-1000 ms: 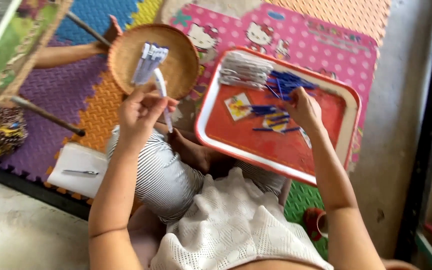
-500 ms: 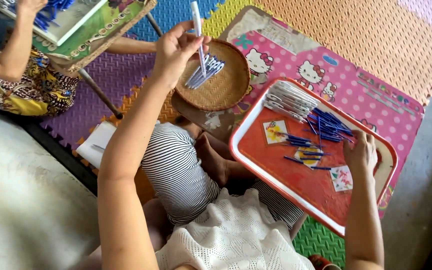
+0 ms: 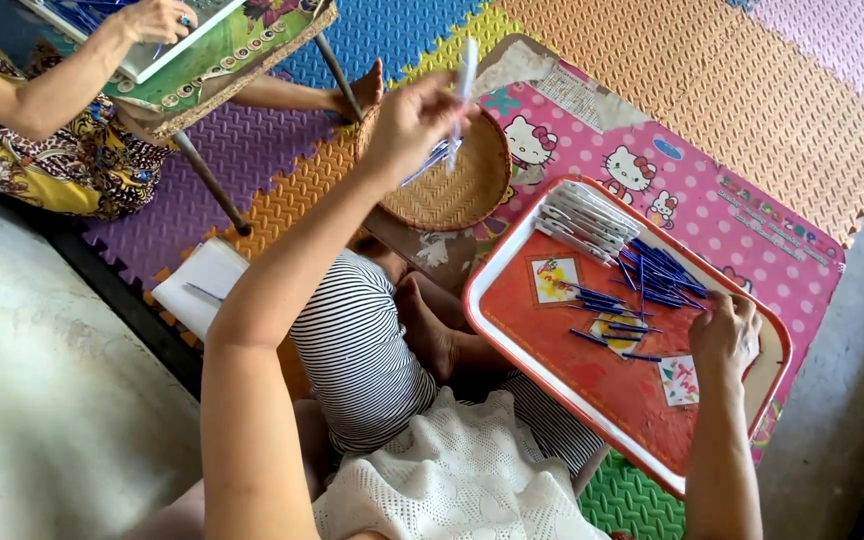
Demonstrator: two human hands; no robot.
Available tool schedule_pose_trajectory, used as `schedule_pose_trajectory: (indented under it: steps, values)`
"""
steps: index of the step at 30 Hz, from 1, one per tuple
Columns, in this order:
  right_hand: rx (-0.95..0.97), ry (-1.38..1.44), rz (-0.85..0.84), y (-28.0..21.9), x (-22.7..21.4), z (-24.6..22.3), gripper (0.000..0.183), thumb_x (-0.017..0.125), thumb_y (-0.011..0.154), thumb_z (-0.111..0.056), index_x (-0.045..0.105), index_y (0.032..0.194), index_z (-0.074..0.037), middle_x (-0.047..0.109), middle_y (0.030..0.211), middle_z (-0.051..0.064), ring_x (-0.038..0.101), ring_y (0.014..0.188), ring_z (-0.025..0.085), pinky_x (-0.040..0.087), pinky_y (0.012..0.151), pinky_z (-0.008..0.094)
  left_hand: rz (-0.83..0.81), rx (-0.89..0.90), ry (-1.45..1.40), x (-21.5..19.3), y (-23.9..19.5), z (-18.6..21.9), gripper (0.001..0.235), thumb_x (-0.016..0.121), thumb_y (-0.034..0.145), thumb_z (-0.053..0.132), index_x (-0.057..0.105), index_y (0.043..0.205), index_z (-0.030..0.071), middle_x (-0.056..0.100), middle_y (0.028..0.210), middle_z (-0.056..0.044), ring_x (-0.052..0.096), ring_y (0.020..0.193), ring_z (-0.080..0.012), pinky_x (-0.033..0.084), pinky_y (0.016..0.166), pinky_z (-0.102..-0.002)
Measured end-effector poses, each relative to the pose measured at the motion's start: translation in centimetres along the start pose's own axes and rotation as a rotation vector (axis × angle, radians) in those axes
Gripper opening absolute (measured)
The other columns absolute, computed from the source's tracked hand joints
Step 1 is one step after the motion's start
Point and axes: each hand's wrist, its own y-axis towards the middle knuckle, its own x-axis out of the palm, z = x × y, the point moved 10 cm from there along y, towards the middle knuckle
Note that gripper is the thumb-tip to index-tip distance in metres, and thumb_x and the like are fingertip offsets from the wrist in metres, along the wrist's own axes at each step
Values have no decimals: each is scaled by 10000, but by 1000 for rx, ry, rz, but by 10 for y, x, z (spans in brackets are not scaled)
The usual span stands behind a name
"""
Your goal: The person sits on a foam mat and assembles pens by inserting blue ink cartridges into clear plastic barrels. They pick up a barrel and a cartridge, insert the cartridge, and place the completed pen into a woven basket. The process is repeated continuously with parts from a red tray.
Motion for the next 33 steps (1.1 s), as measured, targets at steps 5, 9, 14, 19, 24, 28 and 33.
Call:
schedule_pose_trajectory:
  steps: [5,9,14,19,24,28,33]
  values:
    - [-12,-63,-22,1,15,17,319,562,1093,-177,748,1348,-130,715,1259,218,664,1103,466,575,833,601,-189,-95,-69,40,-5,32,396,642,1074,31,547,1458,24,817,1035,-104,803,925,-159,763,835,-270]
    - [-71,-114,69,-1,18,17,292,585,1111,-203,796,1290,-106,747,1220,190,691,1071,430,586,794,563,-38,111,-29,-5,55,43,266,723,1024,303,675,1192,101,805,936,-37,782,819,-136,697,735,-235]
    - [-371,-107,225,-15,1,-23,499,766,928,-33,697,1422,-49,641,1450,250,630,1270,444,584,909,585,72,-68,46,-30,93,25,139,635,981,199,703,1002,80,708,892,2,699,793,-92,651,754,-226]
    - [-531,-214,394,-15,19,-32,285,689,976,-128,768,1245,-180,742,1185,64,724,1087,291,581,878,422,-222,124,-157,63,-17,77,164,659,1056,41,694,1207,95,808,927,-106,783,802,-181,684,712,-280]
    - [-637,-318,544,-12,32,-30,184,656,957,-174,762,1085,-253,687,1017,-18,718,966,196,582,840,307,-537,-63,-271,125,-109,43,333,668,1024,-27,702,1331,98,791,955,-151,772,849,-214,629,796,-324]
    - [-673,-326,539,-3,43,-29,157,689,929,-206,747,1069,-248,683,982,-15,722,945,195,578,843,322,-575,-194,-302,142,-117,-7,328,724,1020,49,678,1343,74,789,986,-125,767,895,-187,627,852,-329]
    - [-632,-301,478,-2,34,-31,145,726,904,-230,724,1048,-243,681,994,-6,727,962,219,569,861,351,-462,-252,-256,125,-107,-29,321,735,1015,58,679,1331,74,782,945,-122,771,879,-192,639,808,-325]
